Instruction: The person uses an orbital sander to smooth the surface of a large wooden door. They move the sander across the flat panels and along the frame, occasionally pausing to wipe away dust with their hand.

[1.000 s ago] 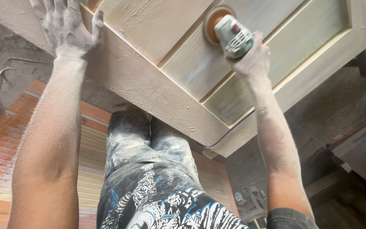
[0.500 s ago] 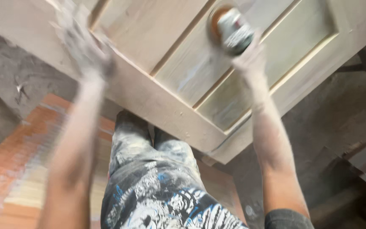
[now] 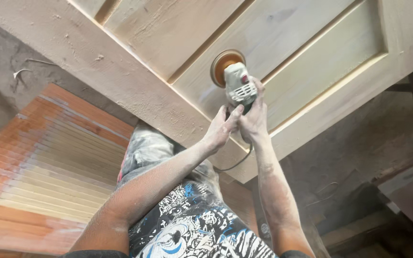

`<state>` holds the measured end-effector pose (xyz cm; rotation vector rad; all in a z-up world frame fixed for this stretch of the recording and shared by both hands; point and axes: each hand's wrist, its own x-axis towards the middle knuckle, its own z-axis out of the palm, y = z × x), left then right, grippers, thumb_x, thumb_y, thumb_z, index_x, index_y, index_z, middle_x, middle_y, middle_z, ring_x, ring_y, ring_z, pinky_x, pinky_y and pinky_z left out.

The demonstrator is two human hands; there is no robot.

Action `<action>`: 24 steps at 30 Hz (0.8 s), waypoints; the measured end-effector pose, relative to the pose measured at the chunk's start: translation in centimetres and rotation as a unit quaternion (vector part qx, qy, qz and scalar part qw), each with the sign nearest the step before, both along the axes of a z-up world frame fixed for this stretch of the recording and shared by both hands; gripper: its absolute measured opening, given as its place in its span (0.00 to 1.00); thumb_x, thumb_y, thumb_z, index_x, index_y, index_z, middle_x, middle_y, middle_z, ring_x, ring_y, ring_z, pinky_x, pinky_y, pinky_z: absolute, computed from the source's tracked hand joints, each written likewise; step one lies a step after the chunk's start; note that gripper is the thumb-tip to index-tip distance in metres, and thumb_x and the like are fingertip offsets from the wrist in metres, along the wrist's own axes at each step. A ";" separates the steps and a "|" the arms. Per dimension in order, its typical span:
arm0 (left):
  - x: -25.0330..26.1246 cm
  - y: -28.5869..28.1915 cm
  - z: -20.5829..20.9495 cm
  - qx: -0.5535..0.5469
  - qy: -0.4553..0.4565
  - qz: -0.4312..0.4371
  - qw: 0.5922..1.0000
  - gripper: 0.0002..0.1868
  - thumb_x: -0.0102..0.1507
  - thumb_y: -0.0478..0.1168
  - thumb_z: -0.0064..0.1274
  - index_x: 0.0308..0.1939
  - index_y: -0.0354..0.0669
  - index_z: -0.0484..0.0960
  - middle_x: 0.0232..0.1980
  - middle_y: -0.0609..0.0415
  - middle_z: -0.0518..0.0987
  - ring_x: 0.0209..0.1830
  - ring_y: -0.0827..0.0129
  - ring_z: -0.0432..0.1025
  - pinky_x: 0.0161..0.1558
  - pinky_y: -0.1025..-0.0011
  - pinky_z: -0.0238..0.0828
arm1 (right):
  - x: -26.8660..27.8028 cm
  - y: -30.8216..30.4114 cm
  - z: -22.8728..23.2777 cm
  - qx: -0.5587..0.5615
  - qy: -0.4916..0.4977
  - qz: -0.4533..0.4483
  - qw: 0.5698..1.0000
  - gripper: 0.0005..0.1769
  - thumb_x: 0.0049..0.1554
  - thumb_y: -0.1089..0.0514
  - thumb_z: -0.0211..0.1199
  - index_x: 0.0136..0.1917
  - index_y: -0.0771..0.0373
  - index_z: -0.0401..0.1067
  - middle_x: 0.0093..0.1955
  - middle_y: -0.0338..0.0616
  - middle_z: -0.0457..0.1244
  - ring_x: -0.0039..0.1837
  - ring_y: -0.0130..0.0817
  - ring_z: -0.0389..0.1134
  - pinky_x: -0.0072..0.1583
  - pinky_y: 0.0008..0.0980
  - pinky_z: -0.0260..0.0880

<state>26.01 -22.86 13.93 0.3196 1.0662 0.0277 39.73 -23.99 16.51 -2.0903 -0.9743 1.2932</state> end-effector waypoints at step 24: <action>5.5 3.9 -4.8 0.001 0.034 0.108 0.994 0.43 0.59 0.61 0.60 0.67 0.35 0.69 0.59 0.47 0.79 0.58 0.65 0.75 0.57 0.66 0.75 | 3.6 6.1 -1.8 -0.087 -0.115 0.182 0.973 0.45 0.57 0.46 0.70 0.77 0.43 0.47 0.60 0.57 0.69 0.58 0.60 0.72 0.56 0.53 0.73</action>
